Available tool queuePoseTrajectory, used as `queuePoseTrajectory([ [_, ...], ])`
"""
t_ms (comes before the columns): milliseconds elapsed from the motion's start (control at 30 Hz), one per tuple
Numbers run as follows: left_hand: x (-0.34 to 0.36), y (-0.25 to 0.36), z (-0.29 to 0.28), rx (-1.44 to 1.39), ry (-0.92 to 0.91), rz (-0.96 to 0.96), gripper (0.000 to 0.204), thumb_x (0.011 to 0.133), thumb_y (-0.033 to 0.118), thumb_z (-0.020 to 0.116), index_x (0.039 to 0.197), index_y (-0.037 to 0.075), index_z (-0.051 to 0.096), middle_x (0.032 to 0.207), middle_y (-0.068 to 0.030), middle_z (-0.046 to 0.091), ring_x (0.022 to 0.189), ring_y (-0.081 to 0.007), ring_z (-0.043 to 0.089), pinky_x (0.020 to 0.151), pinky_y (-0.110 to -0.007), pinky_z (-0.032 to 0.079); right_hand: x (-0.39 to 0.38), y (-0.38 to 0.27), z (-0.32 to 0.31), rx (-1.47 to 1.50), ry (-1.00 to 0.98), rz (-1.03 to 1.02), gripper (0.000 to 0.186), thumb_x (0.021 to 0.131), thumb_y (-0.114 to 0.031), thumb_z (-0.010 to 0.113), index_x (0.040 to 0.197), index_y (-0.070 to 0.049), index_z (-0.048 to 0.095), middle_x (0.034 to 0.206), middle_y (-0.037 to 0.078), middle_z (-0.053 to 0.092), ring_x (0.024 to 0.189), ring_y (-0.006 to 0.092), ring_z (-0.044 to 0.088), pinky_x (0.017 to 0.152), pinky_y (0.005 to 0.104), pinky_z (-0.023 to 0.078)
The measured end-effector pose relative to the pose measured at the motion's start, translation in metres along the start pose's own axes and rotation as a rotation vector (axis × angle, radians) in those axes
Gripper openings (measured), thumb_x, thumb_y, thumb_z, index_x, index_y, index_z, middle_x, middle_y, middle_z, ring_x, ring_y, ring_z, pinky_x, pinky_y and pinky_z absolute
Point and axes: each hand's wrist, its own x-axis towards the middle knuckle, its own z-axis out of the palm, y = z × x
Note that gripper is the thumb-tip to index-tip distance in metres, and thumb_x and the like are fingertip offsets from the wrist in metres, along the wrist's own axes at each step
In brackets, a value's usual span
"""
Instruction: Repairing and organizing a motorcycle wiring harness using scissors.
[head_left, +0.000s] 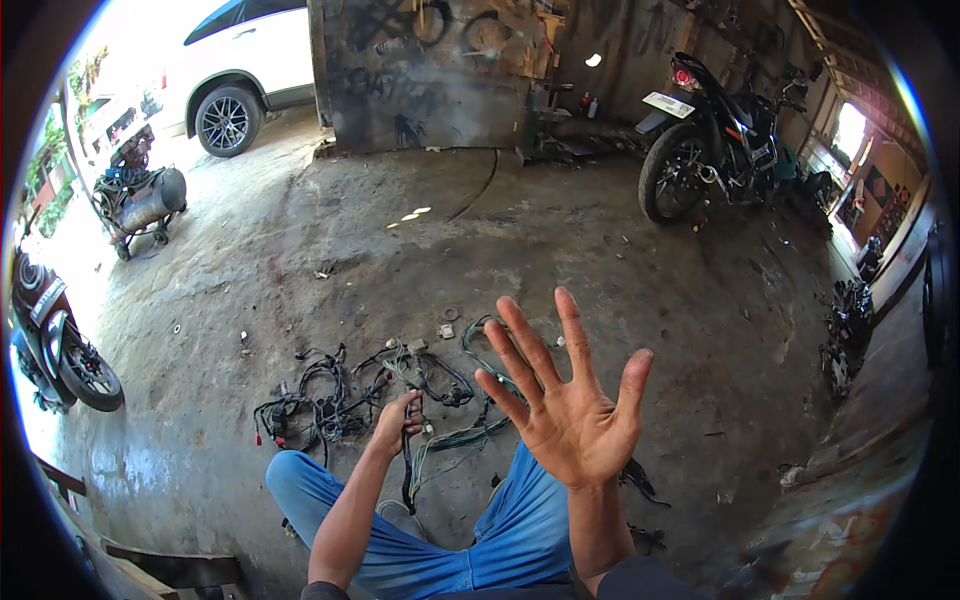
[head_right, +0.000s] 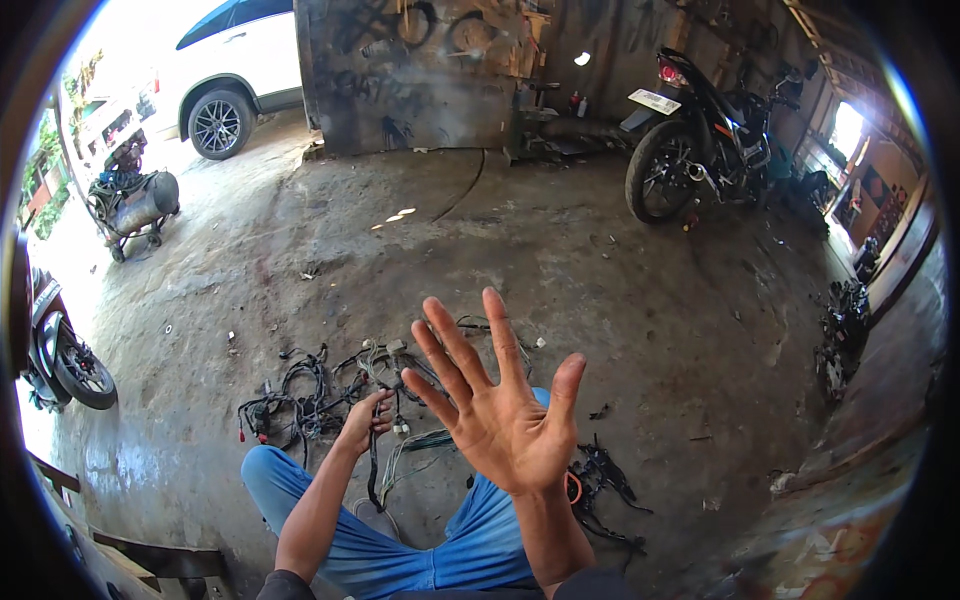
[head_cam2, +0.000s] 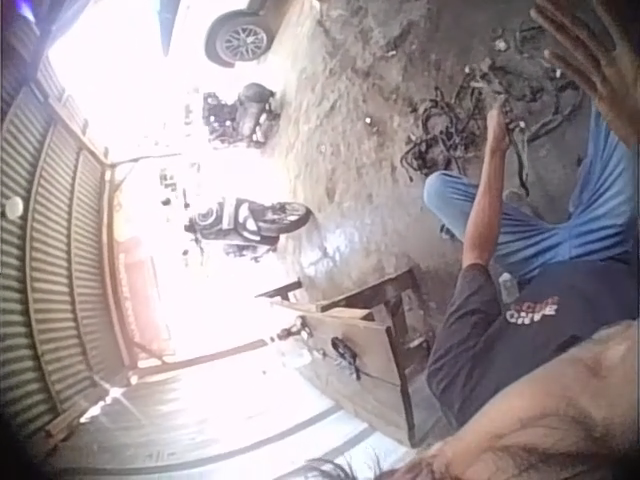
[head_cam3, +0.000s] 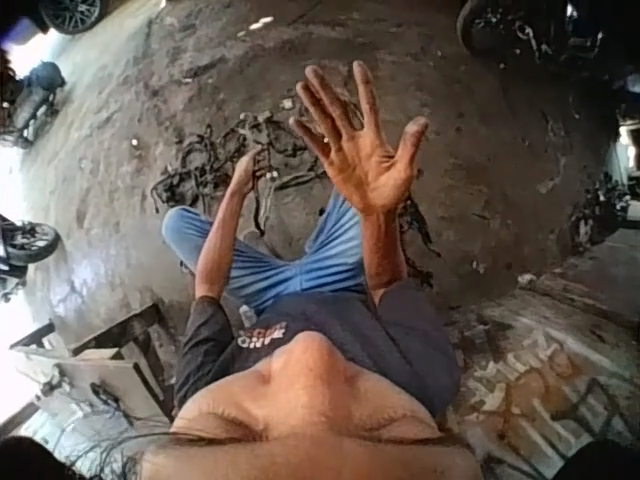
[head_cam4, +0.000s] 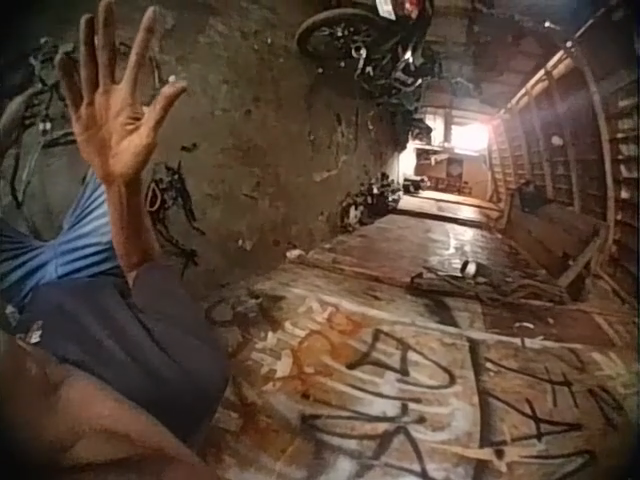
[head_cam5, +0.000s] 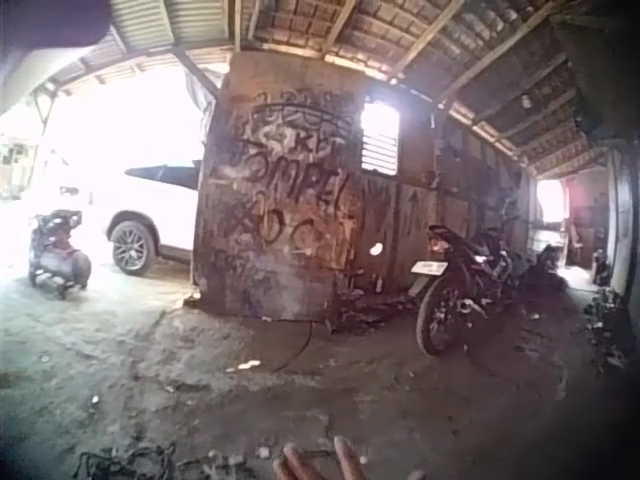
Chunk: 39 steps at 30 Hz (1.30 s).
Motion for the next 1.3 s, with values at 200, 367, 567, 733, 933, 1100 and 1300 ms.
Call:
queuePoseTrajectory([
  [200, 0.006, 0.003, 0.002, -0.06, 0.014, 0.0, 0.021, 0.101, 0.025, 0.058, 0.112, 0.008, 0.058, 0.075, 0.0058, 0.042, 0.052, -0.0046, 0.032, 0.046, -0.022, 0.026, 0.01, 0.011, 0.01, 0.011, -0.016, 0.038, 0.089, 0.094, -0.08, 0.009, 0.163, -0.027, -0.005, 0.169, 0.017, -0.004, 0.157, 0.0328, -0.002, 0.127, 0.0538, 0.007],
  [367, 0.003, 0.001, 0.001, -0.059, 0.019, 0.007, 0.02, 0.1, 0.024, 0.059, 0.111, 0.008, 0.058, 0.075, 0.0058, 0.041, 0.051, -0.0046, 0.031, 0.045, -0.023, 0.026, 0.009, 0.016, 0.012, 0.033, -0.017, 0.057, 0.088, 0.094, -0.08, 0.009, 0.163, -0.028, -0.005, 0.169, 0.017, -0.003, 0.157, 0.0324, -0.003, 0.127, 0.0539, 0.006],
  [567, 0.005, 0.0, 0.001, -0.065, 0.032, -0.004, 0.018, 0.099, 0.022, 0.06, 0.11, 0.007, 0.058, 0.074, 0.0057, 0.041, 0.051, -0.005, 0.032, 0.045, -0.023, 0.026, 0.006, 0.019, 0.016, 0.017, -0.024, 0.059, 0.088, 0.094, -0.08, 0.008, 0.163, -0.028, -0.005, 0.169, 0.017, -0.004, 0.157, 0.0315, -0.003, 0.127, 0.0533, 0.006],
  [733, 0.015, -0.007, -0.014, -0.03, 0.039, -0.002, 0.019, 0.098, 0.021, 0.06, 0.108, 0.005, 0.06, 0.079, 0.0011, 0.054, 0.053, -0.0087, 0.04, 0.046, -0.026, 0.032, -0.002, 0.008, -0.008, -0.305, 0.033, -0.015, 0.09, 0.098, -0.073, 0.026, 0.164, -0.018, -0.003, 0.168, 0.02, 0.006, 0.156, 0.034, 0.009, 0.125, 0.0525, 0.016],
  [933, -0.041, 0.011, -0.001, 0.073, 0.186, -0.098, 0.032, 0.101, 0.026, 0.056, 0.123, 0.003, 0.051, 0.108, -0.0128, 0.066, 0.078, -0.0225, 0.067, 0.063, -0.036, 0.057, -0.072, -0.093, -0.105, -1.103, 0.717, -0.45, 0.056, 0.105, -0.02, 0.05, 0.156, -0.003, 0.033, 0.153, 0.021, 0.042, 0.136, 0.0314, 0.05, 0.109, 0.0435, 0.046],
  [1100, -0.045, -0.005, -0.001, 0.118, 0.101, -0.178, 0.032, 0.103, 0.032, 0.057, 0.121, 0.005, 0.056, 0.085, 0.0001, 0.047, 0.053, -0.0083, 0.035, 0.044, -0.024, 0.027, -0.248, -0.113, -0.29, -1.495, 1.281, -0.021, 0.029, 0.099, -0.016, 0.06, 0.126, -0.006, 0.063, 0.101, 0.0, 0.065, 0.09, 0.0094, 0.06, 0.075, 0.0262, 0.05],
  [1300, -0.047, 0.034, 0.015, -0.096, 0.063, -0.019, 0.04, 0.11, 0.037, 0.045, 0.133, 0.006, 0.053, 0.071, 0.0077, 0.032, 0.05, -0.0023, 0.022, 0.04, -0.022, 0.015, -0.382, -0.003, -0.367, -1.941, 0.985, 0.441, 0.034, 0.095, -0.024, 0.059, 0.121, -0.003, 0.06, 0.113, 0.024, 0.062, 0.103, 0.0399, 0.064, 0.087, 0.0463, 0.049],
])
